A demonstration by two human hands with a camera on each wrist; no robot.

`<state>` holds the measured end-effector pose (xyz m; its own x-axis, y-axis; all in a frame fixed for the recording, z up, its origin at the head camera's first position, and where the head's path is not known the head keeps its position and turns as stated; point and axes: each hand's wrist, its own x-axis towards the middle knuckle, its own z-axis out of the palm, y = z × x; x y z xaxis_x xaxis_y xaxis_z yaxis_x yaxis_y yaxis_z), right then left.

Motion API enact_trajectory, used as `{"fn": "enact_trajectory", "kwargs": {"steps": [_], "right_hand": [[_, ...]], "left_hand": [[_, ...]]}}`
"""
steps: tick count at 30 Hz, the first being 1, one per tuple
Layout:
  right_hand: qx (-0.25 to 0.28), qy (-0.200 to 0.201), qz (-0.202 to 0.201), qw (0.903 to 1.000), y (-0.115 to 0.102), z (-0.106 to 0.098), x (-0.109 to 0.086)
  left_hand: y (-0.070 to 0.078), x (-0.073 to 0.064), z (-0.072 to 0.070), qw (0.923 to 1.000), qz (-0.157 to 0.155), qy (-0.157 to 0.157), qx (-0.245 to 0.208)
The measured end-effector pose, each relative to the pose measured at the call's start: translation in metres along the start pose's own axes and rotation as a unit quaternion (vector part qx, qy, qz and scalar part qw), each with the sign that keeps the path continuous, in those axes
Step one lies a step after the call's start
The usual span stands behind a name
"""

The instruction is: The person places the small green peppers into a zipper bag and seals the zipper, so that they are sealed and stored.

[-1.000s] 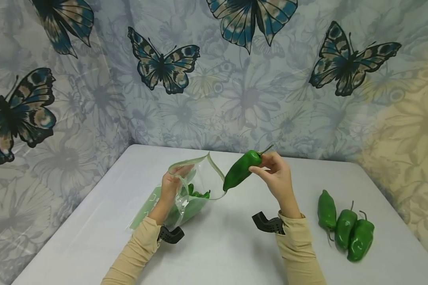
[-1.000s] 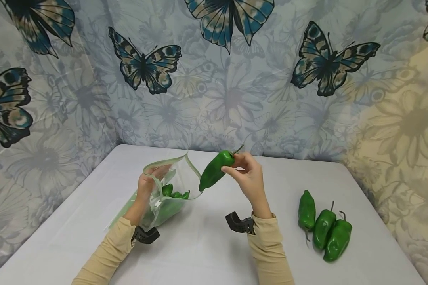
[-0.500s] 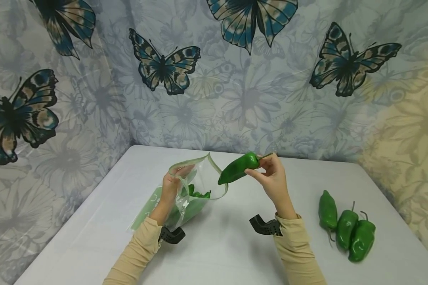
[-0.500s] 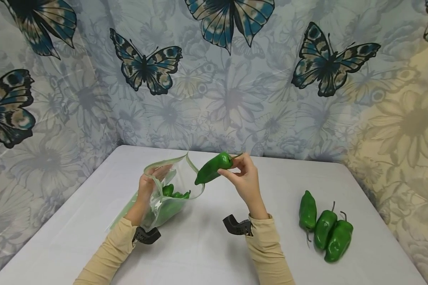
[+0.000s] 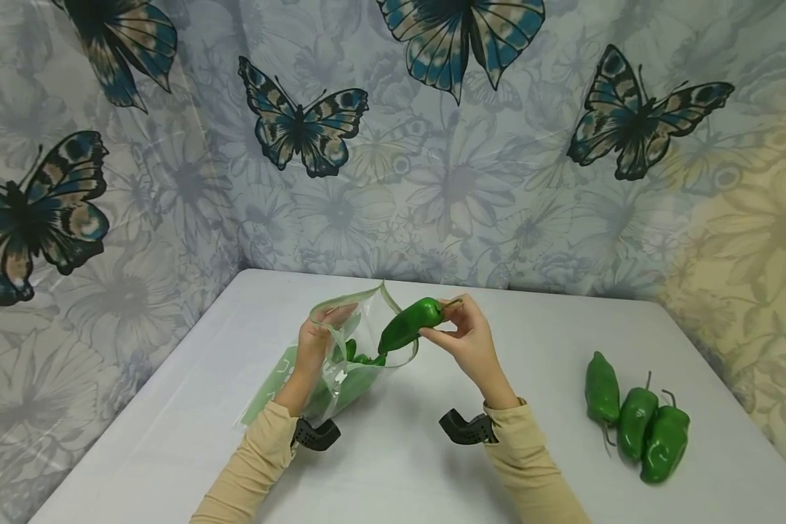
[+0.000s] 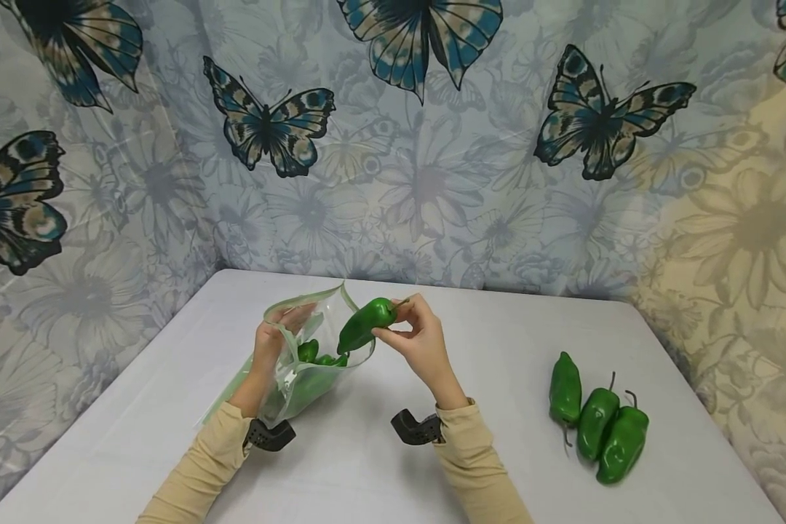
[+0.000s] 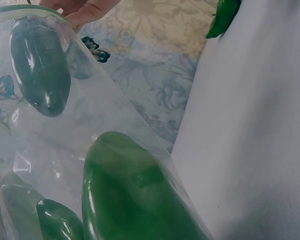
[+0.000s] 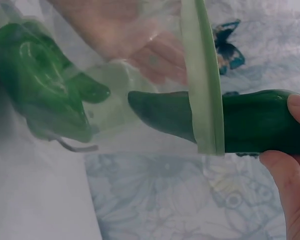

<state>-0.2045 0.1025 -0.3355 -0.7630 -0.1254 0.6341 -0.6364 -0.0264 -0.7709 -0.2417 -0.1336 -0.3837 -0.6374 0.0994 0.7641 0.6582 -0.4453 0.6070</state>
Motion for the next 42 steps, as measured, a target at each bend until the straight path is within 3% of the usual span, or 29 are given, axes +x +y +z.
{"fn": "enact_trajectory", "kwargs": {"steps": [9, 17, 26, 35, 42], "right_hand": [[-0.006, -0.013, 0.02, 0.9997, 0.005, 0.009, -0.004], [-0.035, -0.016, 0.014, 0.9992, -0.013, 0.025, -0.007], [-0.062, -0.04, 0.051, 0.996, -0.02, 0.036, -0.011], [-0.063, -0.06, 0.076, 0.9934, -0.021, 0.038, -0.012], [-0.064, -0.043, 0.05, 0.9958, -0.02, 0.043, -0.015]], "left_hand": [[0.001, 0.002, 0.001, 1.0, 0.006, -0.003, 0.006], [0.005, 0.002, 0.0, 0.9978, -0.008, 0.017, 0.063], [0.004, -0.002, 0.003, 0.9964, -0.074, 0.04, -0.005], [0.005, -0.002, 0.004, 0.9956, -0.075, 0.055, 0.004], [0.005, -0.001, 0.007, 0.9955, -0.081, 0.048, -0.001]]}}
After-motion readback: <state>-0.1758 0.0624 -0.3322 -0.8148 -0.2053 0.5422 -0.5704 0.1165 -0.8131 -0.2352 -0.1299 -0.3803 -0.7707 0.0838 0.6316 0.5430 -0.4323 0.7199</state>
